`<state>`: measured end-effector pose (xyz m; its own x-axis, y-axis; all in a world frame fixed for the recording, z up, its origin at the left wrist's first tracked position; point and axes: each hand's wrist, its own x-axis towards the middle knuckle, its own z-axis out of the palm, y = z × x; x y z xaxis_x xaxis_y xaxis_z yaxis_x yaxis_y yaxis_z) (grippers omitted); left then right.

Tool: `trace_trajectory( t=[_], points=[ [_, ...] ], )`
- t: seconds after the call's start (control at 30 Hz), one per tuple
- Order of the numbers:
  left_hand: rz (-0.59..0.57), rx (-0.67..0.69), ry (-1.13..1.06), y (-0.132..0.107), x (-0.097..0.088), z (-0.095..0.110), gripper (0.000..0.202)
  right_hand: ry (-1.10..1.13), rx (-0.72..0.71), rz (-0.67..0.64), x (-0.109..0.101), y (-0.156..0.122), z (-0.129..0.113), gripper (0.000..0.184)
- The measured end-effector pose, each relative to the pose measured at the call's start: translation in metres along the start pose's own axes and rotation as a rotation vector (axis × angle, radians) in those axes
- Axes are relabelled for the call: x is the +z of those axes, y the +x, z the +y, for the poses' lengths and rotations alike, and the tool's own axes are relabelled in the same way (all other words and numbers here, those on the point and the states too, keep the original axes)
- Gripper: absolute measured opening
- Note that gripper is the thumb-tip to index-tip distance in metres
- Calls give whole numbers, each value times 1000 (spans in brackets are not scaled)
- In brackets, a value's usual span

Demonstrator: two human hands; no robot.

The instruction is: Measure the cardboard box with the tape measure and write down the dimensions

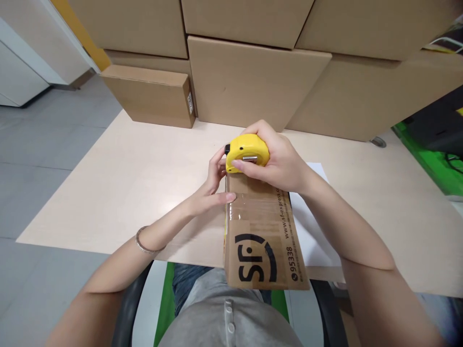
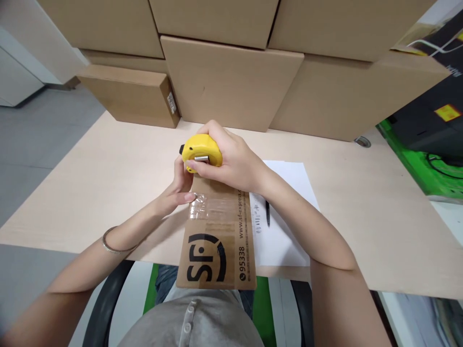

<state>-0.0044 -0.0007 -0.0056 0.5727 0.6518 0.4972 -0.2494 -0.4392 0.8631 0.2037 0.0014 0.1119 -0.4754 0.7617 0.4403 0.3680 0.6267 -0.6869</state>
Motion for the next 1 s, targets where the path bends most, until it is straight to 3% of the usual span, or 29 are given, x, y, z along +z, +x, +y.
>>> trace_trajectory(
  t=[0.13, 0.3, 0.5, 0.7, 1.0],
  points=[
    [11, 0, -11, 1, 2, -1, 92, -127, -51, -11, -3, -6, 0, 27],
    [70, 15, -7, -3, 8, -1, 74, -166, -27, 26, -33, -33, 7, 27],
    [138, 46, 26, -7, 12, -1, 63, -162, 150, 155, -66, -75, 19, 31],
    [156, 24, 92, -9, 13, -4, 51, -134, 180, 184, -74, -88, 24, 33],
    [161, 13, 47, -10, 13, -5, 49, -100, 200, 183, -72, -90, 30, 33]
  ],
)
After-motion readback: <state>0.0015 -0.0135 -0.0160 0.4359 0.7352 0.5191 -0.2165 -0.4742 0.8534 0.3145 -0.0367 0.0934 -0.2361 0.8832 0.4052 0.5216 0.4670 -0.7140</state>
